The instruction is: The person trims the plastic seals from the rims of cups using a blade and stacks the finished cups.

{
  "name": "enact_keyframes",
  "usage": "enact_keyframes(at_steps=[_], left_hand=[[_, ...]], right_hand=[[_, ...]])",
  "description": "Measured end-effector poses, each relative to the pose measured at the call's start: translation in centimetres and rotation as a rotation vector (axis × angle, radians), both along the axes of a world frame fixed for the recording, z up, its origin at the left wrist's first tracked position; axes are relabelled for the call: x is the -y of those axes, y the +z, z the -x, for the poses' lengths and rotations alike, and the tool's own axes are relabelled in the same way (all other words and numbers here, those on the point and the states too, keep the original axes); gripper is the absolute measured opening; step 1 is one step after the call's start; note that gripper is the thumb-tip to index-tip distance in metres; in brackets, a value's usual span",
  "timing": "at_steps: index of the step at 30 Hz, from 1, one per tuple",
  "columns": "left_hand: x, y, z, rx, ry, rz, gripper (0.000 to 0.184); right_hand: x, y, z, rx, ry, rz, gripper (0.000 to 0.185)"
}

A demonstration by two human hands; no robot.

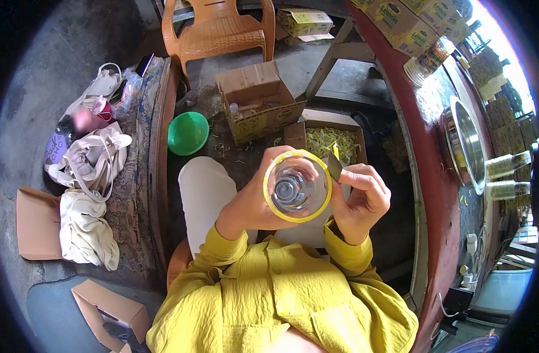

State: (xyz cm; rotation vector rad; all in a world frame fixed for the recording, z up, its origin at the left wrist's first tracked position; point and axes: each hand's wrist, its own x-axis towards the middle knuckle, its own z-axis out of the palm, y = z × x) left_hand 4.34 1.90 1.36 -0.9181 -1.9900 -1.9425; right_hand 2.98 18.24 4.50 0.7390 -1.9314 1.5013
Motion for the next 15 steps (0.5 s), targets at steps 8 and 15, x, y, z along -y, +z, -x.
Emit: enact_keyframes(at_steps=[8, 15], left_hand=[[-0.5, -1.8, 0.5, 0.027, -0.101, -0.189, 0.072], [-0.3, -1.2, 0.6, 0.052, -0.153, -0.156, 0.069]], right_hand=[[0.1, 0.0, -0.2, -0.021, -0.054, -0.022, 0.018], [0.5, 0.3, -0.2, -0.067, -0.093, -0.028, 0.018]])
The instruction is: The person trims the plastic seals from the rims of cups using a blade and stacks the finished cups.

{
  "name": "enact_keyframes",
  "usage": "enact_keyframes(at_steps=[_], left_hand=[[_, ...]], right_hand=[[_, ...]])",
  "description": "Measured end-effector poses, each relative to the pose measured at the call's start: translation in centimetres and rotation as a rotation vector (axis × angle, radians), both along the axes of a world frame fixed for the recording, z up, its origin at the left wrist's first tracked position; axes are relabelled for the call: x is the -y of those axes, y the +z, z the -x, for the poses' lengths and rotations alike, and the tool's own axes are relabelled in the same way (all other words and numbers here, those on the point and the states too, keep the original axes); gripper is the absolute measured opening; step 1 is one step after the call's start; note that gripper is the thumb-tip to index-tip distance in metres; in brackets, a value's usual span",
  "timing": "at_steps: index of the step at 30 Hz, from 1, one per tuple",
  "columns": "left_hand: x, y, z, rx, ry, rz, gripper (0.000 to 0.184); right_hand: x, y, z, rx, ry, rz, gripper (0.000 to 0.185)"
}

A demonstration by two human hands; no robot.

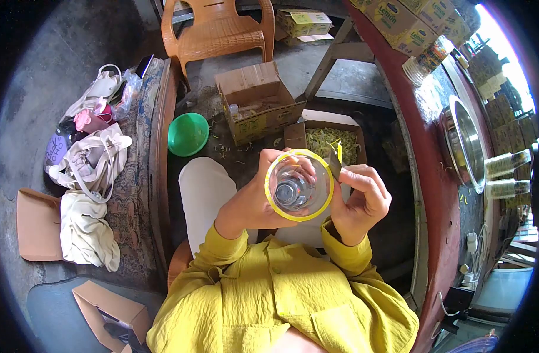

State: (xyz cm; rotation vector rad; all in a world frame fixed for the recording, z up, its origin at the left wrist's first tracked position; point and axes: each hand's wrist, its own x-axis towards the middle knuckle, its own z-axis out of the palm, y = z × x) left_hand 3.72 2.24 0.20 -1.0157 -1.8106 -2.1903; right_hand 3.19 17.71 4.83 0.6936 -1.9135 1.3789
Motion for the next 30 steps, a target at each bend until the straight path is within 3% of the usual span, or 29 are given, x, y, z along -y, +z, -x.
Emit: enact_keyframes(at_steps=[3, 8, 14, 30], left_hand=[[0.5, 0.5, 0.0, -0.034, -0.006, 0.119, 0.068], [0.0, 0.7, 0.2, -0.142, 0.078, 0.062, 0.068], [-0.3, -0.6, 0.5, 0.155, 0.094, -0.071, 0.076], [-0.5, -1.9, 3.1, 0.054, 0.213, -0.088, 0.079]], right_hand=[[0.0, -0.1, 0.1, 0.015, 0.017, 0.002, 0.018], [-0.1, -0.5, 0.3, 0.067, 0.053, 0.089, 0.020], [0.2, -1.1, 0.5, -0.036, -0.076, 0.130, 0.023], [2.1, -2.5, 2.9, -0.057, -0.136, 0.087, 0.024]])
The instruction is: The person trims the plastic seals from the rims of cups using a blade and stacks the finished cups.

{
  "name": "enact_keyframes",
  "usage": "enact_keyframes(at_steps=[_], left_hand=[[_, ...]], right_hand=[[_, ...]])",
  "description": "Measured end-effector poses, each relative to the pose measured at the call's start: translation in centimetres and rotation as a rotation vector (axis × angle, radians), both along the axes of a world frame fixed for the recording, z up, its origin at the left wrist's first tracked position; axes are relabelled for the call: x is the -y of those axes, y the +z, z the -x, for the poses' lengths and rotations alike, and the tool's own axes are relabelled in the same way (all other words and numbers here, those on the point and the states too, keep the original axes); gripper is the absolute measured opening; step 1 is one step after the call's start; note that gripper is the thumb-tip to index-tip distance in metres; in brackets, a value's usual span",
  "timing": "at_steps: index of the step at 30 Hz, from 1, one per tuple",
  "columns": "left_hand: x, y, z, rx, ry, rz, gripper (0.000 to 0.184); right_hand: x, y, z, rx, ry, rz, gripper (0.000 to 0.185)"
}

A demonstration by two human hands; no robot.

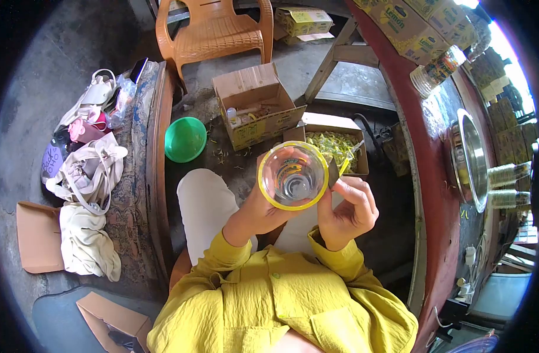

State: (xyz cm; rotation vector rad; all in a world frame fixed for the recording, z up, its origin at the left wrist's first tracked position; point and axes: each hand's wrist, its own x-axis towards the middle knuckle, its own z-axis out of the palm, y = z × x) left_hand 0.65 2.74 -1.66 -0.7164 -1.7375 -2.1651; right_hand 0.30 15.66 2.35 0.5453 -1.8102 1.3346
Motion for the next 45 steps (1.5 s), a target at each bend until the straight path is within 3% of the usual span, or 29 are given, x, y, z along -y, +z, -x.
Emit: enact_keyframes(at_steps=[9, 18, 30, 39, 45], left_hand=[[0.5, 0.2, 0.4, 0.057, -0.077, 0.038, 0.073], [0.5, 0.0, 1.0, 0.191, -0.141, -0.210, 0.068], [1.2, -0.5, 1.4, 0.103, -0.060, 0.153, 0.072], [1.3, -0.8, 1.4, 0.097, -0.050, 0.087, 0.075], [1.2, -0.6, 1.3, 0.116, -0.041, 0.159, 0.073]], right_hand=[[-0.2, 0.3, 1.7, 0.102, 0.087, 0.060, 0.023], [0.4, 0.1, 1.4, 0.041, 0.054, 0.039, 0.024], [0.7, -0.2, 2.2, -0.021, -0.075, -0.077, 0.024], [0.1, -0.6, 2.0, 0.058, 0.042, 0.082, 0.023], [0.5, -0.3, 2.0, 0.016, -0.010, 0.006, 0.024]])
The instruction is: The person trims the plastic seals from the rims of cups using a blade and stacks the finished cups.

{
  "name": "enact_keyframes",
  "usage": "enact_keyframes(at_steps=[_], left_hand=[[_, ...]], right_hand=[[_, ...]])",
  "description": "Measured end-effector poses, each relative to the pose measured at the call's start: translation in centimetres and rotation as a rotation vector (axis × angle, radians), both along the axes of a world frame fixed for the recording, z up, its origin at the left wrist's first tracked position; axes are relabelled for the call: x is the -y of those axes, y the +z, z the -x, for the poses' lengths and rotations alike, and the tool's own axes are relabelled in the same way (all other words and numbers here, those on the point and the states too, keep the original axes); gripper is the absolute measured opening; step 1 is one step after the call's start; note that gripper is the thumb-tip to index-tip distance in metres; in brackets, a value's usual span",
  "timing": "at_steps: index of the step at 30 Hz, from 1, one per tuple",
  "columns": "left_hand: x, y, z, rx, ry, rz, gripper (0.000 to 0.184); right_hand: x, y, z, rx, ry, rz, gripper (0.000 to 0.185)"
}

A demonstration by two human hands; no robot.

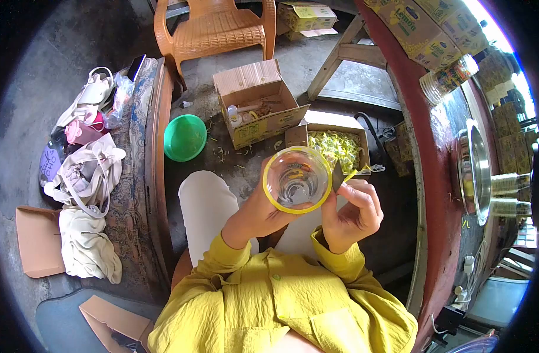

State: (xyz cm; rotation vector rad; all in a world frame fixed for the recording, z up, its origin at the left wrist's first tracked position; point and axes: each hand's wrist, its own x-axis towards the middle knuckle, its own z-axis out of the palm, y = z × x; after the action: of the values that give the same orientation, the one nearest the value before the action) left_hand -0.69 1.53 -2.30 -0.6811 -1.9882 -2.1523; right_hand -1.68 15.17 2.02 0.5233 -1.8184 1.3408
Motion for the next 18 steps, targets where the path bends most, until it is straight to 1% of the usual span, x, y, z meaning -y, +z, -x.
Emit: enact_keyframes(at_steps=[3, 6, 9, 12, 15, 18], left_hand=[[-0.07, 0.29, -0.23, 0.011, 0.018, 0.010, 0.072], [0.38, 0.22, -0.27, -0.025, 0.007, 0.110, 0.071], [0.70, 0.56, -0.14, -0.024, 0.009, 0.104, 0.071], [0.40, 0.63, -0.28, 0.035, 0.026, -0.013, 0.067], [0.48, 0.78, -0.09, 0.047, -0.005, -0.032, 0.063], [0.73, 0.72, 0.04, -0.019, 0.000, 0.092, 0.062]], right_hand=[[-0.04, -0.03, 0.25, -0.028, -0.038, -0.034, 0.023], [-0.22, 0.17, 0.51, 0.001, 0.008, -0.013, 0.023], [-0.61, 0.34, 0.58, 0.067, 0.091, 0.010, 0.023], [-0.87, 0.08, 0.45, 0.062, 0.100, -0.019, 0.023], [-0.79, 0.20, 0.33, 0.076, 0.076, -0.022, 0.023], [-0.57, 0.13, 0.59, 0.029, 0.042, -0.030, 0.023]])
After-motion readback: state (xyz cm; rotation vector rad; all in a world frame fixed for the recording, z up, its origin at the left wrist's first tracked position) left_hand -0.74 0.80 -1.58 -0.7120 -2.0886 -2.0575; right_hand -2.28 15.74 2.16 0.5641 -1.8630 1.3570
